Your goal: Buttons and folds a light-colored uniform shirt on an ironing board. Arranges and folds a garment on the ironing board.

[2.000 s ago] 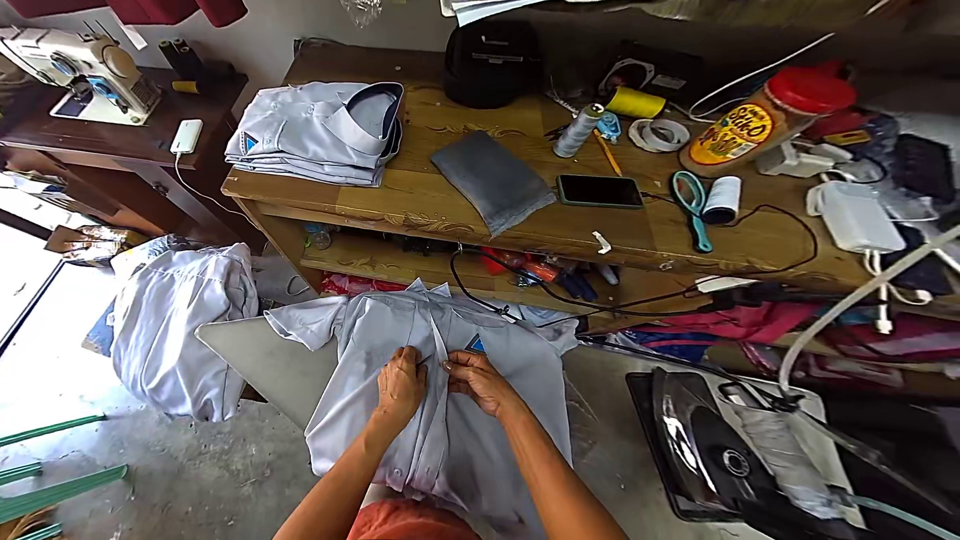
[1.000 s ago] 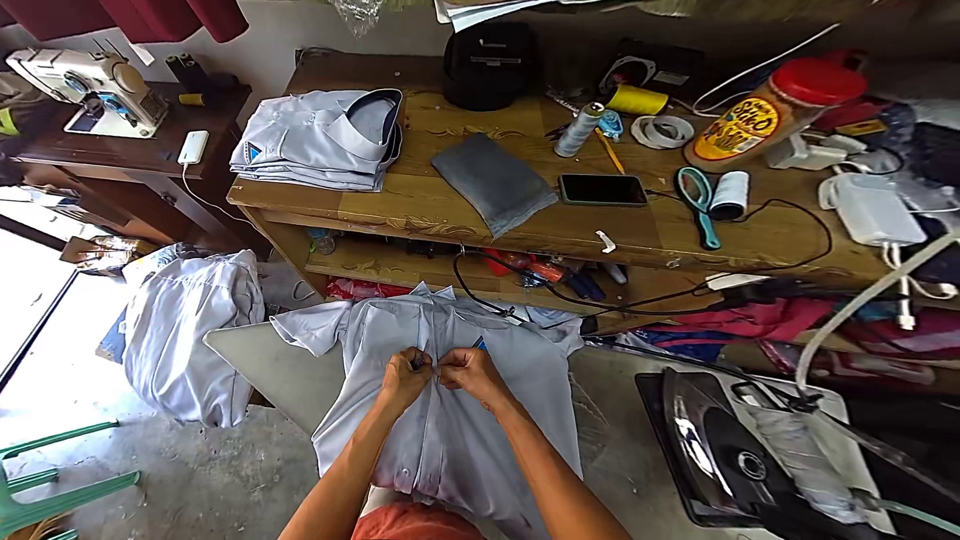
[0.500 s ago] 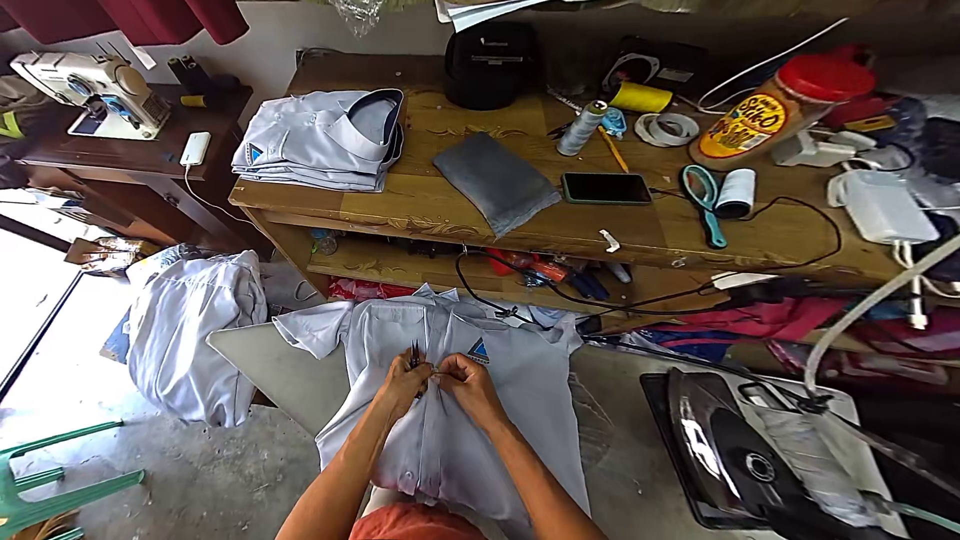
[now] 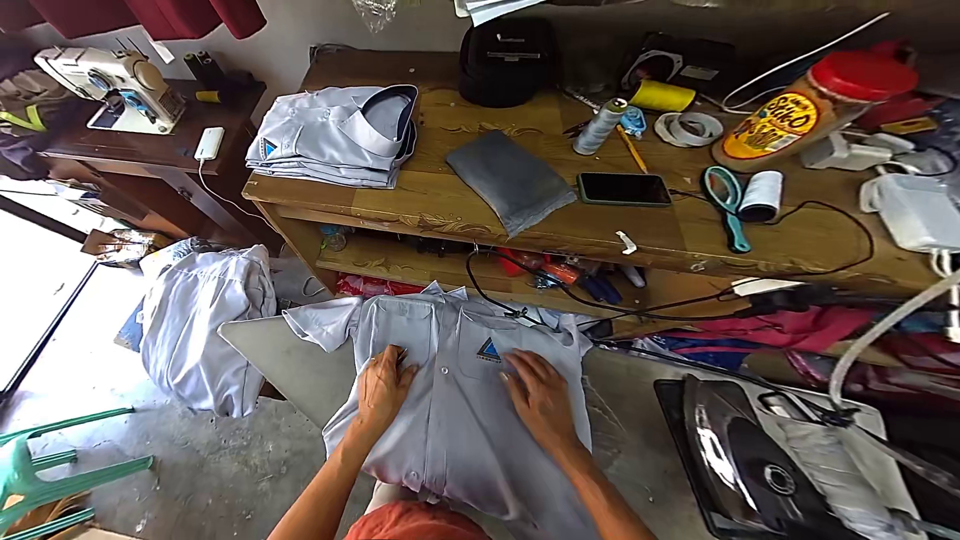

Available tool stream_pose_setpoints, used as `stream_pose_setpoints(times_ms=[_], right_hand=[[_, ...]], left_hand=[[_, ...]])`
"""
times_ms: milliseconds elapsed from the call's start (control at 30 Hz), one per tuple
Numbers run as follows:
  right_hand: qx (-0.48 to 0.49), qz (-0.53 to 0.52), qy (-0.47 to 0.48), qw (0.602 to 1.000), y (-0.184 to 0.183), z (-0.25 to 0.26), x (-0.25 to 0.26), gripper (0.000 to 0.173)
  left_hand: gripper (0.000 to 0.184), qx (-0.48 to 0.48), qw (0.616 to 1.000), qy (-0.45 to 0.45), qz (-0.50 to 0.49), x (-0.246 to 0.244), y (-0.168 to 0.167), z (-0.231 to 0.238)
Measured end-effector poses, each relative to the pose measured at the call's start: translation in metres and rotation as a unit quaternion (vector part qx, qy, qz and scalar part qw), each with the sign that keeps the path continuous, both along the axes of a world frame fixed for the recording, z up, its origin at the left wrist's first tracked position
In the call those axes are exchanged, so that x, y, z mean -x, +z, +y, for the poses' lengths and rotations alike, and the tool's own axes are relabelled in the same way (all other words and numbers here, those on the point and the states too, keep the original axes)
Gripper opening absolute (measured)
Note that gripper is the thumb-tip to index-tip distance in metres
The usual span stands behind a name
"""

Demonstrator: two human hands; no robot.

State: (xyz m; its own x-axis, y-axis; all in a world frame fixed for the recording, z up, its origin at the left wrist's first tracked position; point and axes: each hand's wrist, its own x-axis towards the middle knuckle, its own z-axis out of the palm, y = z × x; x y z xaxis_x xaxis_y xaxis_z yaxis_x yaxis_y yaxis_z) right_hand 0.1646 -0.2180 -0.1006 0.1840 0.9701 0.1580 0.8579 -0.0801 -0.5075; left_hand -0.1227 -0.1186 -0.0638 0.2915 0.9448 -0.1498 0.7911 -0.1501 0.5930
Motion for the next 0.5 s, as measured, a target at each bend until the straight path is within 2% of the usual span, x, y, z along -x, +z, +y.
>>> stream_pose_setpoints(times_ms=[67, 100, 233, 300, 400, 467, 500], right_hand=[[0.027, -0.116, 0.016, 0.993, -0.018, -0.013, -0.022, 0.057], [0.034, -0.139, 0.016, 0.990, -0.021, -0.010, -0.029, 0.059], [0.066, -0.126, -0.029, 0.989, -0.009, 0.031, -0.033, 0.056], [0.068, -0.079, -0.043, 0.994, 0.012, 0.046, -0.021, 0.052], [0.094, 0.059, -0.017, 0.994, 0.042, 0.050, 0.016, 0.035], [0.157, 0.211, 0.009, 0.965, 0.047, 0.042, 0.046, 0.030], [0.196, 0.259, 0.016, 0.946, 0.046, 0.039, 0.060, 0.034]], left_hand=[[0.049, 0.011, 0.999, -0.021, 0.045, 0.008, -0.009, 0.009], [0.051, 0.012, 0.998, -0.028, 0.049, 0.008, -0.010, 0.019], [0.057, 0.008, 0.998, -0.019, 0.054, -0.010, -0.003, 0.066], [0.055, 0.021, 0.998, 0.000, 0.062, -0.020, 0.007, 0.070], [0.041, 0.104, 0.994, 0.017, 0.012, -0.024, 0.021, 0.035], [0.038, 0.213, 0.976, -0.025, -0.048, -0.020, 0.023, -0.005], [0.038, 0.260, 0.961, -0.053, -0.070, -0.019, 0.021, -0.025]])
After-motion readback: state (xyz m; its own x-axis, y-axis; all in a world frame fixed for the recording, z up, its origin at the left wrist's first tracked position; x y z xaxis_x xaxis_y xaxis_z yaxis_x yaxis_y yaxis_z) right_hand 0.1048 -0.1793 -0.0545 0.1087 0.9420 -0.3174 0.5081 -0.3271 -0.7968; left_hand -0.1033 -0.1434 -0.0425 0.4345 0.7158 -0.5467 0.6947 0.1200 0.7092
